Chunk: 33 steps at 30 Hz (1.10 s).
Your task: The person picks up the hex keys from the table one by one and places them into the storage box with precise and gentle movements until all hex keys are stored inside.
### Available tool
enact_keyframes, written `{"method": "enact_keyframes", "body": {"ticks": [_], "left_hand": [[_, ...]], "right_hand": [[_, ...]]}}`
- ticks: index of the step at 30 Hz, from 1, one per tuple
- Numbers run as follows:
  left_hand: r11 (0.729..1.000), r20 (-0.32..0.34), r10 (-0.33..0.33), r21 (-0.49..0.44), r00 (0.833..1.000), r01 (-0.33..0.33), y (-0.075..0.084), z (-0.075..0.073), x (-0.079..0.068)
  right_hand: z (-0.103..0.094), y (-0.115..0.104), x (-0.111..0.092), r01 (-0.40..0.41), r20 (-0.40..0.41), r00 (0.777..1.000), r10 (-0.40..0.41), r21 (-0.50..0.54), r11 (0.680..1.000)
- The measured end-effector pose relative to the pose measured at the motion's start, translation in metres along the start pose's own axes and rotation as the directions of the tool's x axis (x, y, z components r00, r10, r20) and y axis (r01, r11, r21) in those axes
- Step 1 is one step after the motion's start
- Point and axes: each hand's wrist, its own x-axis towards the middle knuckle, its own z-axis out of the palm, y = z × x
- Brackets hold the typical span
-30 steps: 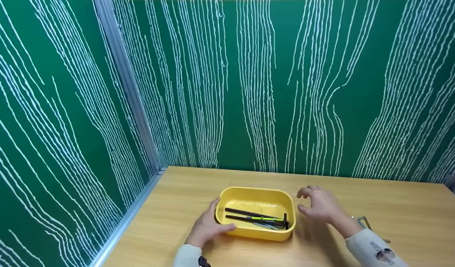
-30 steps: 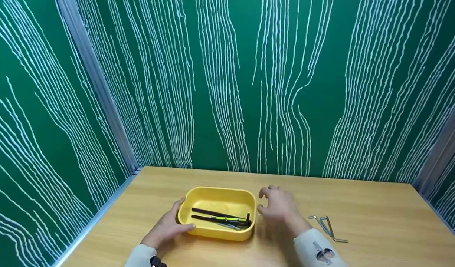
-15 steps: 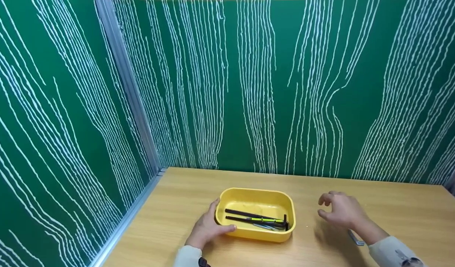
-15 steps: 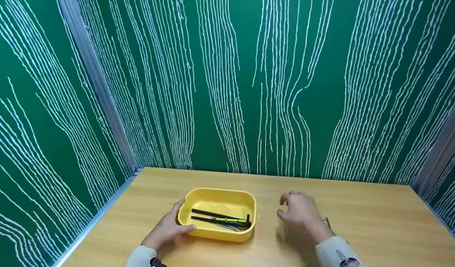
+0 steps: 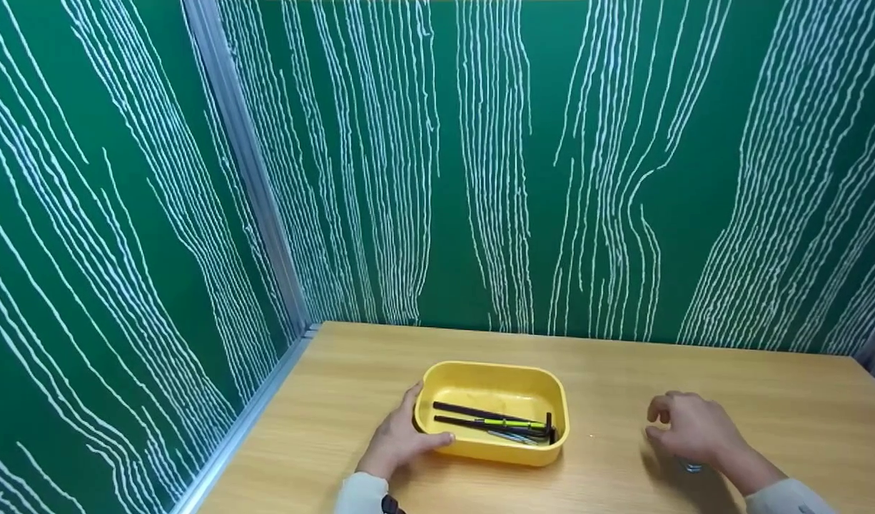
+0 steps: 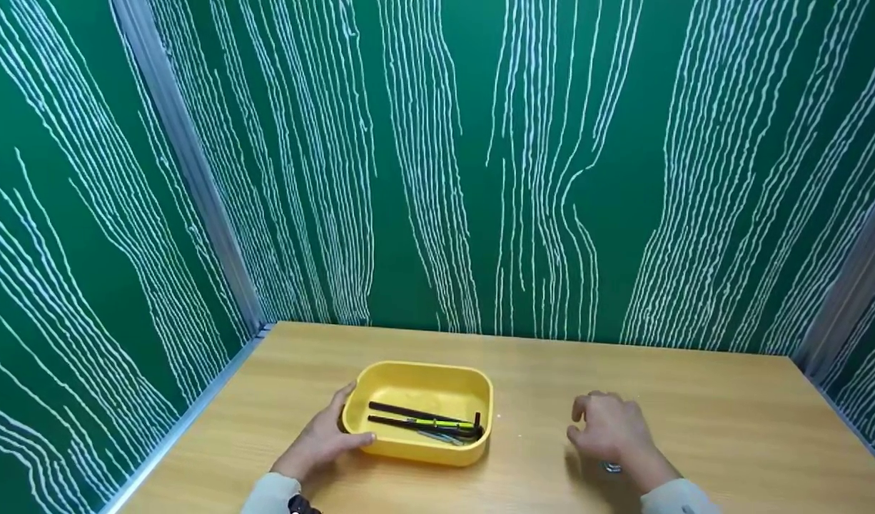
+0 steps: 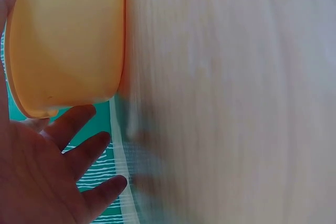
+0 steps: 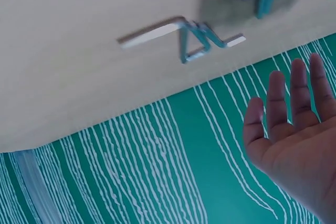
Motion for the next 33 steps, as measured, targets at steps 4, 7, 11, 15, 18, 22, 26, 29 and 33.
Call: {"method": "enact_keyframes", "body": {"ticks": [4,7,11,15,18,22,26,29,33], "left_hand": [[1.0,-0.004,-0.002,0.001,1.0,0.002,0.0,0.0,0.0],[1.0,-0.005,-0.012,-0.002,1.0,0.012,0.001,0.0,0.0],[1.0,-0.011,-0.012,0.001,1.0,0.012,0.001,0.0,0.001],[1.0,-0.013,-0.016,0.005,1.0,0.016,0.0,0.0,0.002],[1.0,-0.015,-0.019,0.006,1.0,0.019,0.0,0.0,0.002],[1.0,-0.018,0.018,0.023,1.0,-0.018,-0.001,0.0,0.002],[0.999,-0.012,0.043,0.026,0.999,-0.042,-0.001,0.0,0.002],[0.999,-0.01,0.03,0.016,1.0,-0.03,-0.001,0.0,0.002],[1.0,-0.013,0.02,0.019,1.0,-0.02,-0.002,0.0,0.002]], "right_hand": [[0.003,0.004,-0.005,-0.06,0.095,0.994,0.059,0.008,0.998],[0.002,0.007,-0.009,-0.102,0.16,0.982,0.099,0.006,0.995],[0.0,0.013,-0.013,-0.142,0.215,0.967,0.136,0.012,0.99],[-0.002,0.018,-0.016,-0.183,0.26,0.951,0.169,0.032,0.983],[-0.003,0.021,-0.018,-0.216,0.299,0.934,0.193,0.045,0.975],[0.0,0.025,-0.021,-0.225,0.311,0.928,0.204,0.031,0.974],[0.003,0.027,-0.022,-0.218,0.304,0.931,0.203,0.015,0.976],[0.002,0.027,-0.022,-0.226,0.317,0.926,0.206,0.029,0.974],[0.002,0.026,-0.022,-0.24,0.332,0.92,0.21,0.05,0.97]]}}
